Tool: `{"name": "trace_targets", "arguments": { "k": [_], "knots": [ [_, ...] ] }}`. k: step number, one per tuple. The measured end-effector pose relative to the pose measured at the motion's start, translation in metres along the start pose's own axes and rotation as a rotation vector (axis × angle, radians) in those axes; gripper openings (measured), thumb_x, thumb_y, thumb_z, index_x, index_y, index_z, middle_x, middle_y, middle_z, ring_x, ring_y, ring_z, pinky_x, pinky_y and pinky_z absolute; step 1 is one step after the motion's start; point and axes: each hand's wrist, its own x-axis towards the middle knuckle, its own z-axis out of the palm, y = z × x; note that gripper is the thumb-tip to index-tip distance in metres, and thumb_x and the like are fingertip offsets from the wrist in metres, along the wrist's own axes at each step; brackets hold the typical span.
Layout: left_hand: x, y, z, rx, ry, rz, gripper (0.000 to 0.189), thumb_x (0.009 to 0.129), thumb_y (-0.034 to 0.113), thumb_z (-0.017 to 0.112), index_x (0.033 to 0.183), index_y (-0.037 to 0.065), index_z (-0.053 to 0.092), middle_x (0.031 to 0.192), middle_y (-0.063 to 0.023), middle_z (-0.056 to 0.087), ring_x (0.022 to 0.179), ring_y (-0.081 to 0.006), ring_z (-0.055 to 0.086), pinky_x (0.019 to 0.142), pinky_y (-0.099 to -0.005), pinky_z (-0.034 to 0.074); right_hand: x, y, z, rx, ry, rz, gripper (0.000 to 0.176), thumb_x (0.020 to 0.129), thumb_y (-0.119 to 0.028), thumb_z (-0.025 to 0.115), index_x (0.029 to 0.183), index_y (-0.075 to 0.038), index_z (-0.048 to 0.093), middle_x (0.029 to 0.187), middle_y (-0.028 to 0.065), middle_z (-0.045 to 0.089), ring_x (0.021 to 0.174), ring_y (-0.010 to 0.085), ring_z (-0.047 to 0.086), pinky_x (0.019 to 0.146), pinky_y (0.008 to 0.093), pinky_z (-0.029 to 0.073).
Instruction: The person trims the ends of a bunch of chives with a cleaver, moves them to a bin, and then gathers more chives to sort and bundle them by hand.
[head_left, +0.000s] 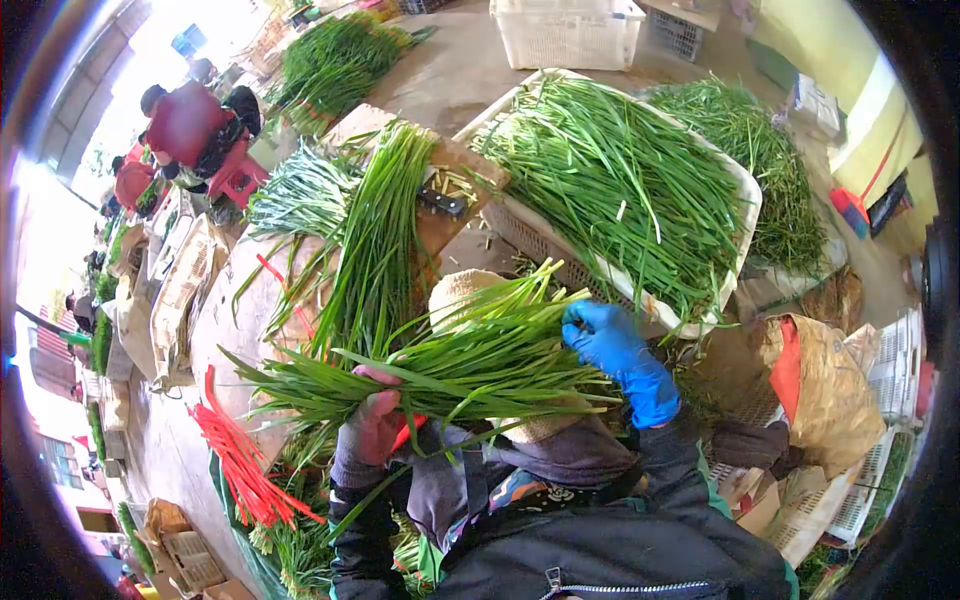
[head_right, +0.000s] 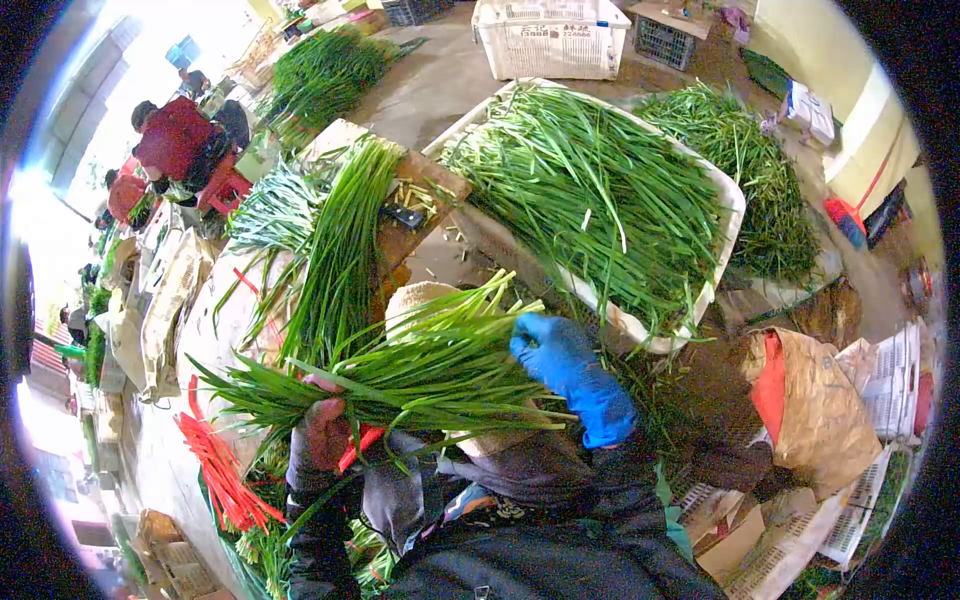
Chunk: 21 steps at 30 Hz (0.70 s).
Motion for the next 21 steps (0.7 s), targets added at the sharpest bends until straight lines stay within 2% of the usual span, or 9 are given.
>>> {"name": "trace_targets", "arguments": {
  "k": [4,9,11,12,13,16,17,19,21],
  "knots": [
    [-0.004,0.003,-0.003,-0.034,-0.005,-0.008,0.023,0.075,0.005,0.058,0.096,0.006,0.051,0.095,-0.0073,0.054,0.094,-0.0246,0.057,0.083,-0.0436,0.050,0.008,-0.012,0.010,0.118,-0.074,0.063,0.025,0.072,-0.020,0.069,0.088,-0.003,0.059,0.082,0.0192,0.062,0.076,0.0324,0.062,0.070,0.0394,0.048],
    [-0.007,0.002,0.001,-0.014,0.035,0.020,0.022,0.075,0.005,0.059,0.096,0.007,0.051,0.095,-0.0065,0.054,0.094,-0.0232,0.056,0.085,-0.0422,0.049,0.013,-0.016,0.018,0.183,-0.062,0.017,0.021,0.073,-0.013,0.068,0.087,-0.002,0.058,0.079,0.0151,0.063,0.074,0.0246,0.063,0.068,0.0363,0.048],
    [-0.007,0.003,0.002,-0.032,0.049,0.027,0.022,0.075,0.006,0.059,0.095,0.007,0.052,0.095,-0.0065,0.054,0.094,-0.0229,0.056,0.085,-0.0417,0.048,0.015,-0.018,0.018,0.203,0.059,-0.006,0.018,0.074,-0.011,0.067,0.085,-0.002,0.056,0.074,0.0115,0.062,0.068,0.0192,0.061,0.064,0.0338,0.049],
    [-0.007,0.004,0.003,-0.066,0.040,0.018,0.022,0.075,0.006,0.059,0.096,0.006,0.051,0.096,-0.0067,0.054,0.094,-0.0229,0.056,0.086,-0.0414,0.048,0.019,-0.022,0.013,0.293,0.057,0.005,0.011,0.077,-0.007,0.064,0.082,-0.004,0.055,0.070,0.0067,0.062,0.060,0.0121,0.058,0.056,0.0290,0.048],
    [-0.007,0.005,0.003,-0.100,0.029,0.008,0.022,0.075,0.006,0.059,0.096,0.006,0.051,0.096,-0.0068,0.054,0.095,-0.0229,0.056,0.087,-0.0411,0.047,0.016,-0.026,0.002,0.544,0.056,0.126,0.005,0.081,-0.002,0.060,0.083,-0.005,0.057,0.072,0.0047,0.063,0.055,0.0065,0.055,0.048,0.0231,0.045],
    [-0.007,-0.017,-0.042,0.313,-0.030,0.075,0.023,0.076,0.007,0.059,0.097,0.006,0.051,0.096,-0.0069,0.054,0.096,-0.0226,0.055,0.088,-0.0409,0.046,0.024,-0.037,-0.035,0.699,0.287,0.009,0.007,0.082,0.001,0.058,0.086,-0.005,0.059,0.076,0.0043,0.064,0.053,0.0058,0.053,0.043,0.0202,0.044],
    [-0.005,-0.013,-0.031,0.310,-0.037,0.077,0.023,0.076,0.007,0.059,0.097,0.006,0.051,0.096,-0.0069,0.054,0.096,-0.0226,0.055,0.088,-0.0409,0.046,0.025,-0.029,-0.044,0.693,0.338,-0.050,0.008,0.082,0.001,0.058,0.087,-0.005,0.059,0.077,0.0048,0.064,0.053,0.0062,0.054,0.043,0.0203,0.044],
    [-0.002,-0.001,-0.004,-0.126,-0.065,0.032,0.025,0.077,0.007,0.059,0.101,0.007,0.051,0.099,-0.0074,0.055,0.098,-0.0222,0.055,0.089,-0.0405,0.046,0.018,-0.033,-0.056,0.702,0.336,-0.051,0.008,0.081,0.002,0.058,0.086,-0.004,0.059,0.078,0.0050,0.064,0.054,0.0059,0.054,0.043,0.0198,0.044],
    [-0.006,-0.013,-0.025,-0.097,0.065,-0.049,0.026,0.077,0.007,0.059,0.102,0.007,0.051,0.101,-0.0079,0.055,0.098,-0.0222,0.055,0.089,-0.0403,0.046,0.005,-0.033,-0.056,0.687,0.203,0.017,0.009,0.081,0.002,0.057,0.087,-0.004,0.059,0.079,0.0046,0.064,0.056,0.0056,0.054,0.042,0.0193,0.044]
  ]
}}
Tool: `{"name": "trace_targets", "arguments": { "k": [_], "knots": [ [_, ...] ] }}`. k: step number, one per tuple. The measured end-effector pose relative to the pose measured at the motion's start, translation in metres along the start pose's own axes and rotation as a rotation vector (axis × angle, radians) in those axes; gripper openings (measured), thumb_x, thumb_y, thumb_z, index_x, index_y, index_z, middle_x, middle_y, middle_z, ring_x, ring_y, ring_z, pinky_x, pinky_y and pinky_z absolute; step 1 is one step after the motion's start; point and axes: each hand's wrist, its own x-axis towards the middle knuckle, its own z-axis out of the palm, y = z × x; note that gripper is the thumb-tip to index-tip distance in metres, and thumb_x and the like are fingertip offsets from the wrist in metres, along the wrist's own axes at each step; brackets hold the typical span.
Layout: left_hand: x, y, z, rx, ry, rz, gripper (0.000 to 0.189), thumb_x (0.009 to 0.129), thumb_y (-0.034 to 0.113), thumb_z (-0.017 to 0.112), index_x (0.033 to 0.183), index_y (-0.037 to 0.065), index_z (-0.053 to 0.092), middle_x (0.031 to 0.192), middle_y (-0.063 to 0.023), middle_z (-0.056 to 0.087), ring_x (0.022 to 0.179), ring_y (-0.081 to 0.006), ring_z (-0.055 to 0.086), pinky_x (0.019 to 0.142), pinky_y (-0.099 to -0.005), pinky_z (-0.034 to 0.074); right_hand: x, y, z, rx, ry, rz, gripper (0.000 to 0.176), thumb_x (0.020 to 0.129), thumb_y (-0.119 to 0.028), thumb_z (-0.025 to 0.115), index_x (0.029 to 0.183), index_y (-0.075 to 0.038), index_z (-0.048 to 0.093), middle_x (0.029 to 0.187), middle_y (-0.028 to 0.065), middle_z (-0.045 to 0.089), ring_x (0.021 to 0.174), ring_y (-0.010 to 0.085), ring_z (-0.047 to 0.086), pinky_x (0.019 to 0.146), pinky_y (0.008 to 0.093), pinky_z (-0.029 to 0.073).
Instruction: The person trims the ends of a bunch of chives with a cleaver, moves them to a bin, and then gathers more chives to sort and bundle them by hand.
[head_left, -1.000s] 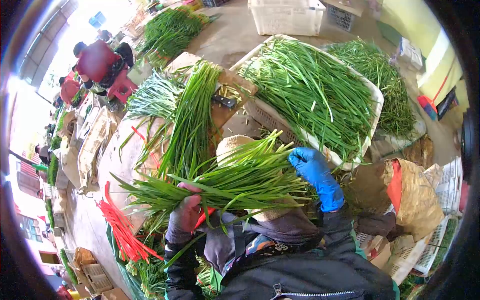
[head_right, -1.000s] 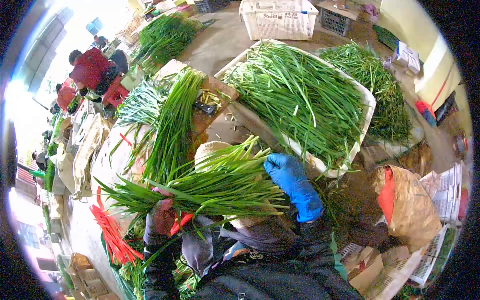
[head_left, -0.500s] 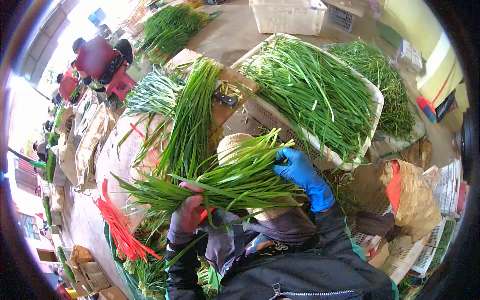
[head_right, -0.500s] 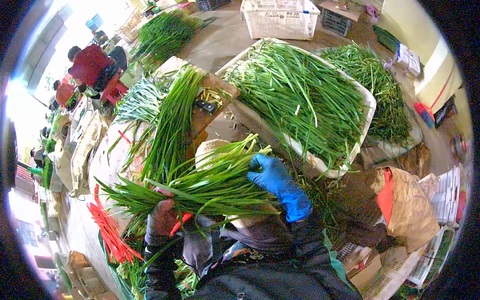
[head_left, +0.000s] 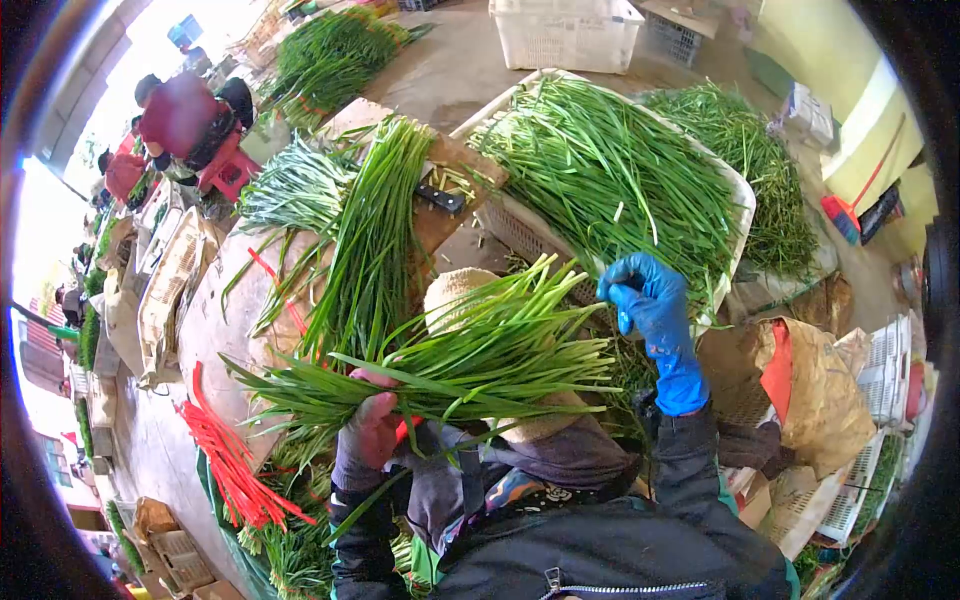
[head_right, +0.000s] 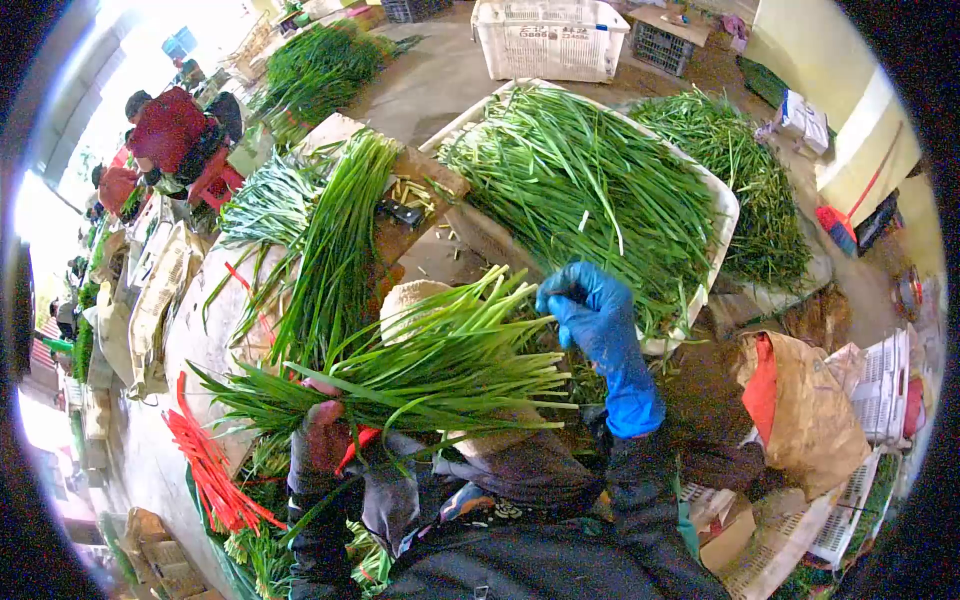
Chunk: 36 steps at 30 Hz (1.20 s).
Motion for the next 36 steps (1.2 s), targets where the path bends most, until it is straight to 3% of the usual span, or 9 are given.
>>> {"name": "trace_targets", "arguments": {
  "k": [4,8,9,19,28,30,31,34,36],
  "knots": [
    [-0.002,-0.004,-0.011,0.045,0.136,-0.085,0.026,0.078,0.006,0.058,0.103,0.006,0.051,0.106,-0.0087,0.056,0.101,-0.0220,0.055,0.089,-0.0400,0.046,-0.014,0.011,0.015,-0.128,-0.077,0.215,0.004,0.082,-0.003,0.059,0.085,-0.005,0.060,0.080,0.0016,0.064,0.059,0.0045,0.055,0.048,0.0198,0.045],
    [-0.001,0.000,0.009,0.056,-0.022,0.075,0.025,0.077,0.006,0.057,0.102,0.006,0.052,0.105,-0.0089,0.056,0.100,-0.0218,0.055,0.088,-0.0396,0.046,-0.010,0.045,0.029,-0.583,-0.138,-0.083,0.010,0.079,-0.009,0.062,0.088,-0.004,0.060,0.077,0.0086,0.064,0.068,0.0159,0.061,0.065,0.0298,0.049],
    [0.002,-0.002,0.004,0.023,-0.061,0.072,0.026,0.076,0.006,0.057,0.101,0.006,0.052,0.105,-0.0091,0.056,0.099,-0.0216,0.055,0.086,-0.0390,0.047,-0.007,0.056,0.032,-0.652,-0.094,-0.254,0.013,0.077,-0.007,0.065,0.089,-0.005,0.061,0.076,0.0015,0.063,0.056,0.0049,0.052,0.052,0.0236,0.044],
    [-0.001,-0.007,-0.011,0.142,0.093,-0.027,0.011,0.082,0.011,0.055,0.093,0.008,0.056,0.091,-0.0005,0.055,0.086,-0.0138,0.051,0.080,-0.0284,0.043,0.006,0.056,0.053,-0.780,-0.100,-0.222,0.021,0.071,-0.014,0.073,0.086,-0.006,0.061,0.072,0.0059,0.061,0.051,0.0138,0.051,0.052,0.0293,0.044],
    [0.000,-0.007,-0.007,0.099,0.061,0.088,0.024,0.072,0.010,0.060,0.095,0.006,0.051,0.091,-0.0019,0.049,0.085,-0.0148,0.050,0.084,-0.0291,0.040,0.018,0.094,0.071,-0.599,-0.118,-0.091,0.016,0.073,-0.005,0.069,0.082,-0.001,0.057,0.071,0.0048,0.057,0.065,0.0117,0.053,0.061,0.0273,0.046],
    [0.000,-0.005,-0.007,-0.351,-0.026,-0.018,0.024,0.074,0.010,0.060,0.096,0.007,0.052,0.089,-0.0012,0.049,0.083,-0.0138,0.049,0.081,-0.0285,0.041,0.011,0.067,0.062,-0.196,-0.289,0.105,0.012,0.074,-0.007,0.067,0.079,-0.003,0.056,0.070,0.0045,0.059,0.066,0.0140,0.057,0.062,0.0303,0.046],
    [-0.001,-0.003,0.003,0.139,0.037,0.143,0.025,0.075,0.009,0.061,0.098,0.007,0.052,0.091,-0.0016,0.051,0.084,-0.0142,0.051,0.079,-0.0289,0.043,0.008,0.050,0.056,-0.164,-0.294,0.076,0.010,0.074,-0.005,0.066,0.075,-0.004,0.056,0.069,-0.0018,0.055,0.068,0.0051,0.050,0.062,0.0236,0.044],
    [0.003,-0.017,-0.025,0.036,0.014,-0.001,0.035,0.078,0.013,0.058,0.112,0.007,0.050,0.104,-0.0028,0.051,0.099,-0.0149,0.049,0.095,-0.0288,0.036,0.002,0.014,0.021,-0.277,-0.067,-0.102,0.008,0.076,-0.004,0.065,0.075,-0.005,0.057,0.069,-0.0010,0.057,0.064,0.0066,0.051,0.061,0.0230,0.045],
    [0.005,-0.018,-0.023,0.056,-0.023,0.039,0.038,0.077,0.012,0.057,0.114,0.007,0.049,0.106,-0.0029,0.051,0.103,-0.0151,0.048,0.097,-0.0302,0.034,-0.003,-0.004,-0.016,-0.292,0.022,0.147,0.005,0.077,-0.003,0.063,0.077,-0.004,0.058,0.070,-0.0003,0.058,0.061,0.0067,0.052,0.058,0.0237,0.046]
  ]
}}
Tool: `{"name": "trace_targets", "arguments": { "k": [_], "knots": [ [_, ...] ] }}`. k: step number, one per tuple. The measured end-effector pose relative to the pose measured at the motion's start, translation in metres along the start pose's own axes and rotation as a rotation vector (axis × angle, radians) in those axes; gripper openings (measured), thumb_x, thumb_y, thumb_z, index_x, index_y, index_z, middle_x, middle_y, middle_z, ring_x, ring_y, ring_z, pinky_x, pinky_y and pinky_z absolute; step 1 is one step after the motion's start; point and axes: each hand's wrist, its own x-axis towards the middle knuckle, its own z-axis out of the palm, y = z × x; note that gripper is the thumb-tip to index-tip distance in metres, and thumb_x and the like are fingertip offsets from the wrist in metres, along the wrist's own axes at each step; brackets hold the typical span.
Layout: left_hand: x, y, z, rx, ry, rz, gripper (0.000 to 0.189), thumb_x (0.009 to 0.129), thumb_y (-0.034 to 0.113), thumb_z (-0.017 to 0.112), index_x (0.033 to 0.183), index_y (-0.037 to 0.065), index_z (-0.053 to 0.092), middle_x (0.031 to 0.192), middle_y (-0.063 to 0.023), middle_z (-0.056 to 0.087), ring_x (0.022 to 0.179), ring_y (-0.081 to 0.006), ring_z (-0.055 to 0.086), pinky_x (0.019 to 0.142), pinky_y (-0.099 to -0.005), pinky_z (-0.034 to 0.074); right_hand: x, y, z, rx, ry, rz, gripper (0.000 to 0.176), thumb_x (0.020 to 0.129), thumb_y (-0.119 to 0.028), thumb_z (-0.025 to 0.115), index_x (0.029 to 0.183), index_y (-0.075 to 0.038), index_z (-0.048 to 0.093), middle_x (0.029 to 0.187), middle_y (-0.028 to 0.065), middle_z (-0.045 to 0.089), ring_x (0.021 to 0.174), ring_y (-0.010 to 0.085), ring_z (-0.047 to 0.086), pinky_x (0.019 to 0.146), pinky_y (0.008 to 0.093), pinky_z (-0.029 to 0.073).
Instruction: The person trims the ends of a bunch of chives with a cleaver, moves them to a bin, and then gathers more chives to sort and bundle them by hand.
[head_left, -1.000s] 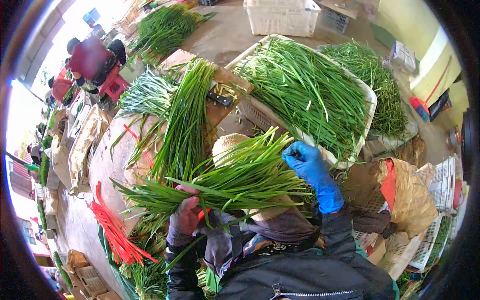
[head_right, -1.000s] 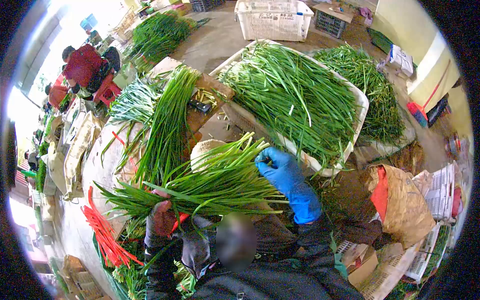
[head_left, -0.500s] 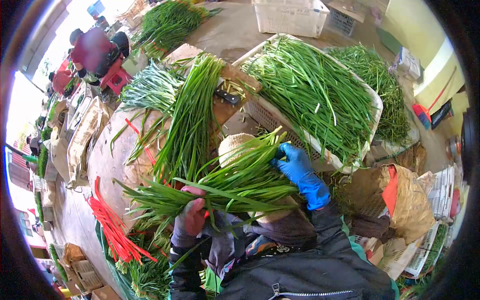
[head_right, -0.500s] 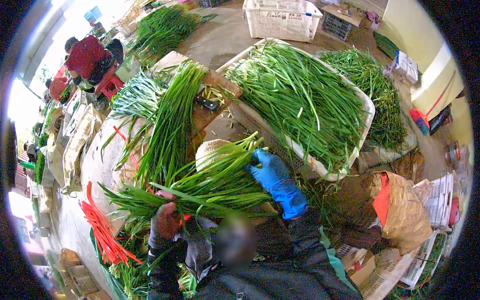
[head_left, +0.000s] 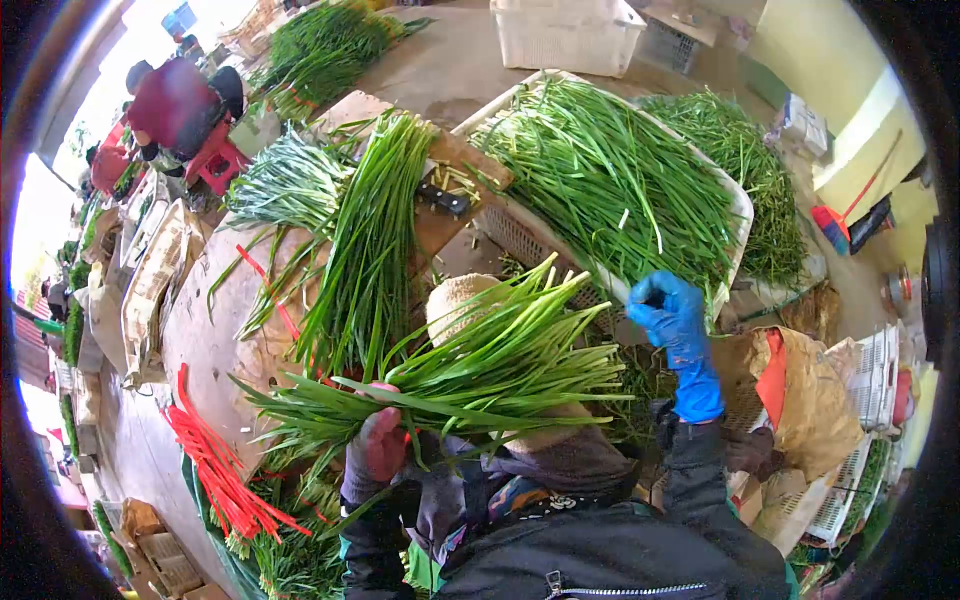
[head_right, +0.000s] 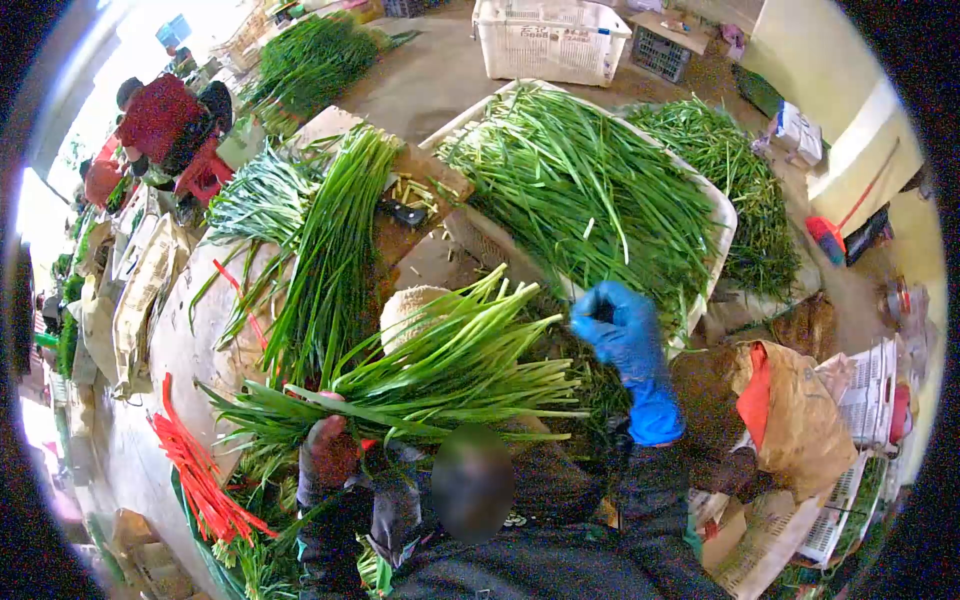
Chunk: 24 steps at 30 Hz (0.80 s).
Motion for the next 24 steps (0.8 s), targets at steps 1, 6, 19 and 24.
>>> {"name": "trace_targets", "arguments": {
  "k": [1,6,19,24],
  "knots": [
    [0.001,0.001,0.002,-0.042,0.042,-0.002,0.034,0.075,0.009,0.058,0.108,0.007,0.050,0.101,-0.0034,0.052,0.098,-0.0163,0.050,0.090,-0.0318,0.039,-0.004,-0.001,-0.009,0.034,0.030,0.016,0.005,0.079,-0.004,0.061,0.084,-0.005,0.062,0.070,0.0008,0.060,0.060,0.0069,0.055,0.054,0.0236,0.046],
    [0.002,0.006,0.008,-0.087,-0.038,-0.017,0.031,0.073,0.006,0.058,0.103,0.009,0.050,0.100,-0.0054,0.053,0.093,-0.0175,0.052,0.084,-0.0336,0.044,0.008,0.035,-0.024,-0.373,-0.018,-0.044,0.032,0.086,-0.021,0.058,0.112,-0.002,0.059,0.079,0.0112,0.066,0.064,0.0161,0.062,0.060,0.0292,0.050],
    [-0.004,-0.009,-0.029,-0.044,0.189,-0.130,0.023,0.080,0.009,0.055,0.103,0.008,0.051,0.102,-0.0041,0.052,0.093,-0.0149,0.051,0.086,-0.0331,0.042,0.055,0.051,0.002,-0.398,0.138,-0.208,0.013,0.087,-0.010,0.055,0.091,-0.001,0.063,0.076,0.0086,0.063,0.073,0.0183,0.062,0.068,0.0299,0.049],
    [0.004,0.002,-0.013,0.914,-0.032,0.056,0.019,0.087,0.017,0.048,0.102,0.005,0.051,0.094,-0.0032,0.051,0.086,-0.0141,0.049,0.082,-0.0274,0.041,0.042,0.053,-0.049,-0.447,0.200,-0.066,0.012,0.084,-0.003,0.057,0.093,-0.002,0.064,0.074,0.0042,0.061,0.074,0.0130,0.060,0.065,0.0257,0.050]
  ]
}}
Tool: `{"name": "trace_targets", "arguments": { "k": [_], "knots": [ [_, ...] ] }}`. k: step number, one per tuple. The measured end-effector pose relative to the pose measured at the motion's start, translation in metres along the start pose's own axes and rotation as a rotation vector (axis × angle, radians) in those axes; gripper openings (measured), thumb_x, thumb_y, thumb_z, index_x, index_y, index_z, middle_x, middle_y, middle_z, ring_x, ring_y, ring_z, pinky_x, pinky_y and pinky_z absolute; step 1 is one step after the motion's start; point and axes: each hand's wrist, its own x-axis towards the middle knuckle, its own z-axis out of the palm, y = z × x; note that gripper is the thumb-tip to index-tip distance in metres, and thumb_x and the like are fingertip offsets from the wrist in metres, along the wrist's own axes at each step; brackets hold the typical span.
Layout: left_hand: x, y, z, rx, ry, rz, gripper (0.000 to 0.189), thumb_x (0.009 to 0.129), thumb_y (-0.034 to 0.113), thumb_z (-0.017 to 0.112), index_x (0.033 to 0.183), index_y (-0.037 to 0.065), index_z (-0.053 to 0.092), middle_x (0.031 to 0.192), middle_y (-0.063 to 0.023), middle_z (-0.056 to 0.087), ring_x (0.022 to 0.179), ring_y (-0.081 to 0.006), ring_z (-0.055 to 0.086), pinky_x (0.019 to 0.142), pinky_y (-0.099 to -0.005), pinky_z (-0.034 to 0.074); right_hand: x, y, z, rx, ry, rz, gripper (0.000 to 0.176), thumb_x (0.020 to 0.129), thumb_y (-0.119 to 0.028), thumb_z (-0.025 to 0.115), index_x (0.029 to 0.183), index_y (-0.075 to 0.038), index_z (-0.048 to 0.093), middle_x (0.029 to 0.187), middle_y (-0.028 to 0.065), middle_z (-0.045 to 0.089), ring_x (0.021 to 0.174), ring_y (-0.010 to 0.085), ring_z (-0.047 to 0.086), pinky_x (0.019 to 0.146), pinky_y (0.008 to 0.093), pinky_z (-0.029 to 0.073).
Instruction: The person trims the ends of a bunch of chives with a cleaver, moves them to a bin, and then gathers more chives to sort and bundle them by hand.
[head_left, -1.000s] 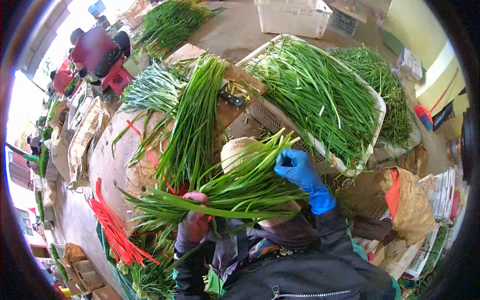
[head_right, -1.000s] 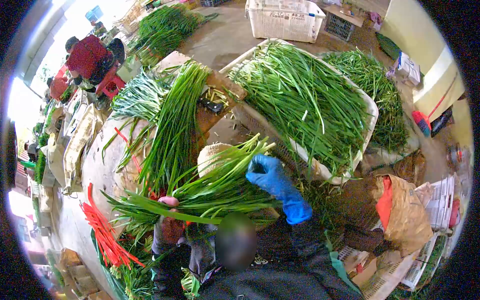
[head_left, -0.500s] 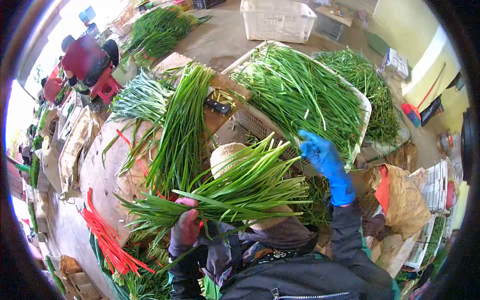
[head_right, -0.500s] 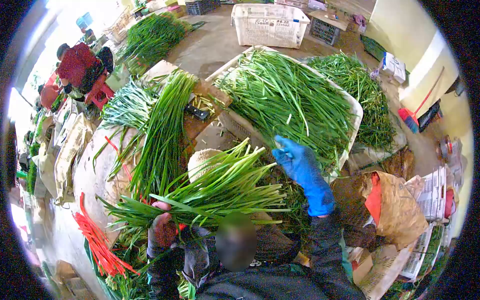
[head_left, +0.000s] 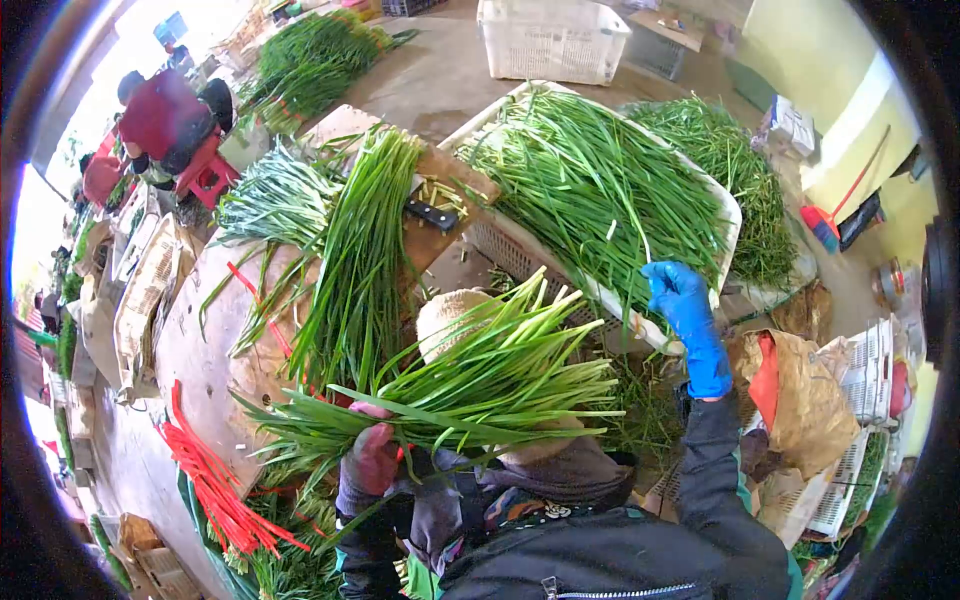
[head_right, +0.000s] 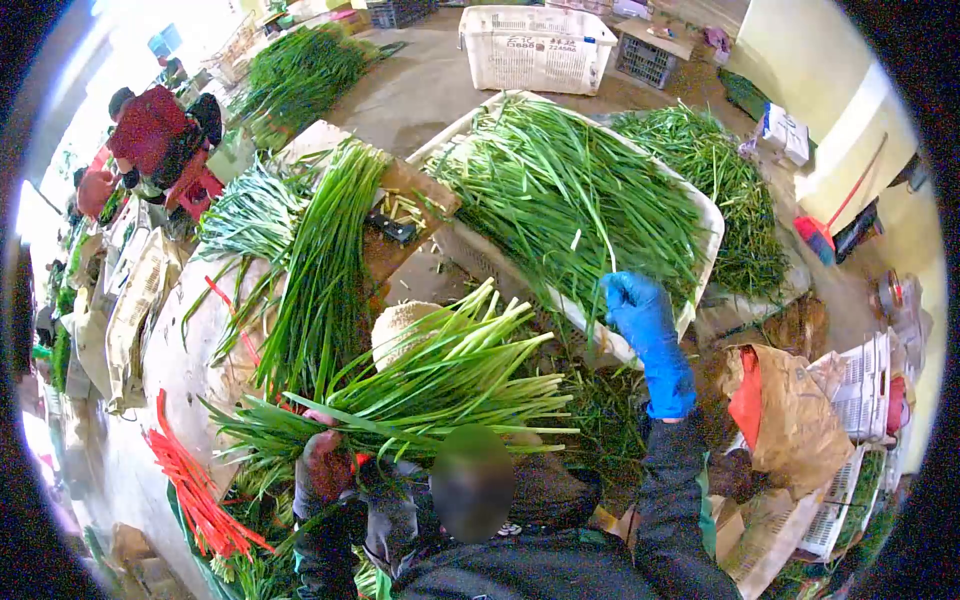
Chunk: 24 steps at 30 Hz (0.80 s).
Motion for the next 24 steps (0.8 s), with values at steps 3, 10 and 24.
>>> {"name": "trace_targets", "arguments": {
  "k": [3,10,24],
  "knots": [
    [0.003,0.009,0.004,-0.666,-0.006,0.061,0.021,0.082,0.016,0.052,0.100,0.005,0.051,0.095,-0.0041,0.051,0.091,-0.0160,0.049,0.085,-0.0300,0.040,-0.007,-0.009,0.007,-0.114,0.065,-0.239,0.020,0.079,-0.001,0.061,0.099,-0.004,0.065,0.082,0.0057,0.064,0.077,0.0143,0.062,0.069,0.0269,0.051],
    [-0.006,0.044,0.013,-0.916,0.116,-0.039,0.026,0.073,0.008,0.059,0.098,0.003,0.051,0.099,-0.0068,0.051,0.097,-0.0205,0.051,0.085,-0.0373,0.044,0.006,-0.090,0.042,-0.050,-0.007,-0.542,0.020,0.078,-0.011,0.063,0.097,-0.004,0.065,0.092,0.0134,0.065,0.083,0.0288,0.064,0.074,0.0345,0.051],
    [0.001,0.029,0.011,-0.862,0.106,-0.027,0.029,0.072,0.014,0.059,0.098,0.004,0.052,0.094,-0.0051,0.052,0.094,-0.0186,0.051,0.087,-0.0351,0.042,-0.010,-0.046,0.068,0.434,-0.275,-0.134,0.014,0.083,-0.016,0.066,0.084,-0.001,0.066,0.069,0.0024,0.063,0.064,0.0067,0.052,0.059,0.0263,0.045]
  ]
}}
